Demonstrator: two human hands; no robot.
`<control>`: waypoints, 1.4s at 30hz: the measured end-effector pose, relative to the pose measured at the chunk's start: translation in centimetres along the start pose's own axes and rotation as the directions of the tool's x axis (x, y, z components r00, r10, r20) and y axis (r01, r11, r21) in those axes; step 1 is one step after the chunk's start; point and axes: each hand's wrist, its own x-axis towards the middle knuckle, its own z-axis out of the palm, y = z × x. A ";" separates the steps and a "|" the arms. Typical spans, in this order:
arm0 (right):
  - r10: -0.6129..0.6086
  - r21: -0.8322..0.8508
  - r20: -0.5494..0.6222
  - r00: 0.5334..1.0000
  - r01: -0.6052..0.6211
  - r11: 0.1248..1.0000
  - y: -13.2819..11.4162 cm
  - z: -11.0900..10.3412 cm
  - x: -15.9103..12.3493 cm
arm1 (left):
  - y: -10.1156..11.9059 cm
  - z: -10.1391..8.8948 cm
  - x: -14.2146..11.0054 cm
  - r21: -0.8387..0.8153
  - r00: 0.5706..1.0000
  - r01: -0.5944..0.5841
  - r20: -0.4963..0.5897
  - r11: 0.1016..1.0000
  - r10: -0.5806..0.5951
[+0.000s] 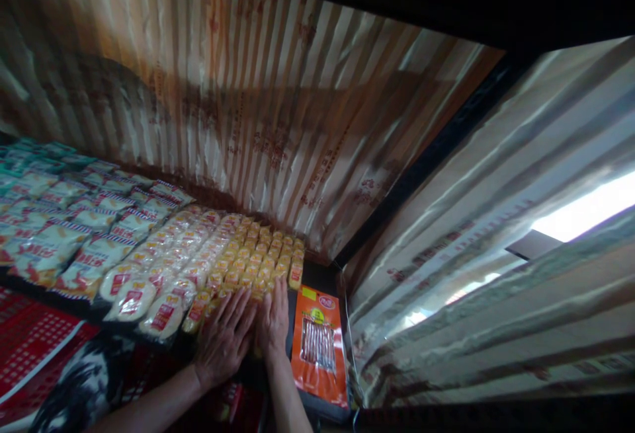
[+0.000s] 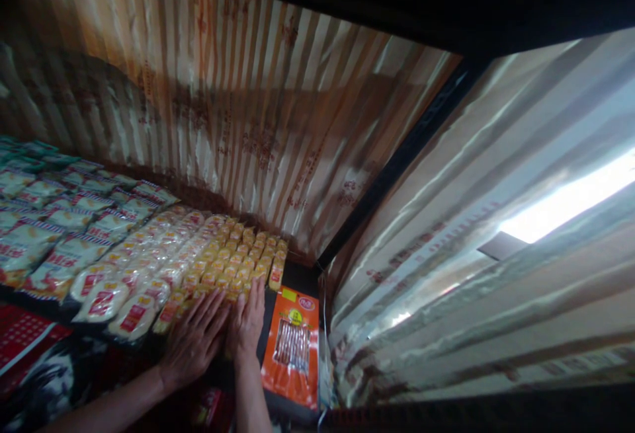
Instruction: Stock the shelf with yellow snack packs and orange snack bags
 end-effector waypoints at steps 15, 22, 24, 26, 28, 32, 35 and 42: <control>0.073 0.042 -0.062 0.995 -0.070 0.997 1.1 -3.5 3.5 | 2.9 -1.7 3.9 -0.032 0.998 -0.054 -0.017 0.998 0.053; 0.188 0.118 -0.125 0.974 -0.174 0.978 2.5 -4.6 7.4 | 2.1 0.0 9.2 -0.098 0.994 0.104 0.045 0.990 -0.100; 0.224 0.138 -0.100 0.970 -0.209 0.968 3.1 -4.4 8.4 | 1.3 0.8 10.6 -0.122 0.989 0.134 0.074 0.983 -0.126; 0.271 0.164 -0.074 0.960 -0.256 0.953 3.7 -4.1 9.4 | 0.6 1.5 11.7 -0.137 0.986 0.156 0.086 0.978 -0.145; 0.313 0.191 -0.052 0.948 -0.298 0.935 4.3 -3.8 10.4 | 0.1 2.0 12.6 -0.136 0.983 0.173 0.083 0.975 -0.163; 0.337 0.217 -0.029 0.941 -0.323 0.921 5.3 -3.1 12.2 | -0.8 3.4 14.0 -0.124 0.983 0.167 0.094 0.978 -0.156; 0.330 0.215 -0.010 0.944 -0.321 0.922 5.9 -2.5 13.0 | -1.5 4.9 14.4 -0.122 0.987 0.130 0.115 0.984 -0.116; 0.314 0.194 0.021 0.949 -0.312 0.930 7.1 -1.0 13.5 | -2.7 7.7 13.9 -0.064 0.979 0.129 0.168 0.990 -0.116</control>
